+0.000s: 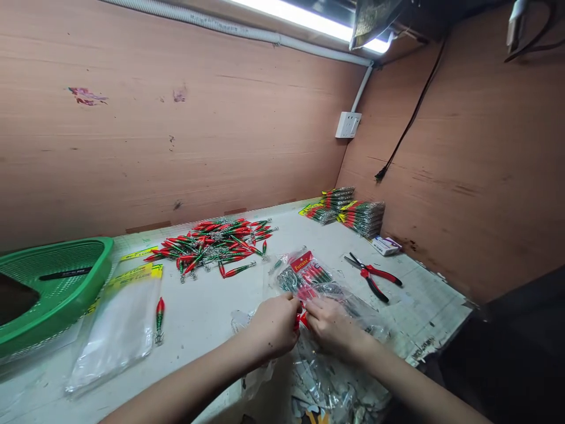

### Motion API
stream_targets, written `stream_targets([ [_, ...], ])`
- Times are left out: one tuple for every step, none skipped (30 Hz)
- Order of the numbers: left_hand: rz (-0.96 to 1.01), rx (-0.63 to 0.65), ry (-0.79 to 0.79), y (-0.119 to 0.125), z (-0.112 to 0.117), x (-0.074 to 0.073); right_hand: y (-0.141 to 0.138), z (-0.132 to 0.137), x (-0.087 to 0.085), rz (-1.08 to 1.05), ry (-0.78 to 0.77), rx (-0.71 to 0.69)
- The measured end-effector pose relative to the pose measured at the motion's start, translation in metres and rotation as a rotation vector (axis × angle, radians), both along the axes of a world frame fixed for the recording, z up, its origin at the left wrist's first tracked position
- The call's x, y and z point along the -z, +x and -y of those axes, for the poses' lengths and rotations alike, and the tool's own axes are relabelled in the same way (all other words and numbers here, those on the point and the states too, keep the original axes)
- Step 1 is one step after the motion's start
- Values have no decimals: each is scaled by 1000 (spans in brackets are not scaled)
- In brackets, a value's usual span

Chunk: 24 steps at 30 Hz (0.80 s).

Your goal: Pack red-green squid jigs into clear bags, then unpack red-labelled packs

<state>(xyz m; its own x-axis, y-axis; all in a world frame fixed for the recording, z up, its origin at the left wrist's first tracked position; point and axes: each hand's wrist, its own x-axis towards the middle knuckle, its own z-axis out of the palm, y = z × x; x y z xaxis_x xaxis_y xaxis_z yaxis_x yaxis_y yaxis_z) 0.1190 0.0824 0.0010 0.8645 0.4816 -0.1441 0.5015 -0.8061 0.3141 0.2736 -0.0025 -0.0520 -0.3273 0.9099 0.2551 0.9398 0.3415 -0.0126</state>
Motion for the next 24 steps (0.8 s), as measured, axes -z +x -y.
stream_targets([
  [-7,-4,10,1,0,0,1,1,0,-5,7,-12],
  [-14,-6,16,1,0,0,1,1,-1,-10,16,-25],
  [-21,-6,22,2,0,-1,2,1,0,-15,24,-40],
  [-27,-5,26,2,1,-2,2,0,0,-22,35,-55],
  [-33,-5,32,2,1,-3,2,-1,2,-30,47,-69],
  [-37,-6,38,2,2,-3,1,-3,3,-42,62,-80],
  [-39,-8,46,2,4,-4,1,-5,5,-57,78,-90],
  [-40,-10,52,1,5,-4,0,-7,6,-75,95,-95],
  [-38,-13,60,1,7,-4,-1,-8,5,-97,113,-96],
  [-31,-13,68,0,9,-4,-3,-8,3,-119,131,-95],
  [-17,-14,75,-1,11,-4,-5,-7,0,-138,148,-92],
  [-1,-19,81,-2,13,-5,-8,-6,-5,-150,166,-86],
  [20,-29,87,-3,14,-6,-10,-3,-12,-163,191,-73],
  [49,-42,87,-5,14,-8,-13,0,-20,-184,215,-58],
  [91,-56,76,-8,12,-11,-16,3,-28,-224,235,-48],
  [146,-75,51,-10,10,-14,-18,6,-36,-287,242,-39],
  [214,-99,12,-14,7,-17,-19,10,-44,-372,239,-30],
  [292,-130,-40,-18,3,-21,-20,13,-50,-469,230,-12],
  [374,-167,-104,-22,-2,-24,-19,16,-54,-567,213,20],
  [451,-211,-174,-27,-6,-26,-17,19,-57,-657,192,70],
  [526,-262,-245,-32,-10,-27,-15,21,-58,-739,166,134],
  [596,-314,-314,-36,-13,-28,-12,22,-57,-818,124,200],
  [662,-369,-380,-41,-15,-28,-10,22,-56,-899,68,253],
  [720,-428,-447,-44,-16,-27,-8,22,-54,-983,-3,286],
])
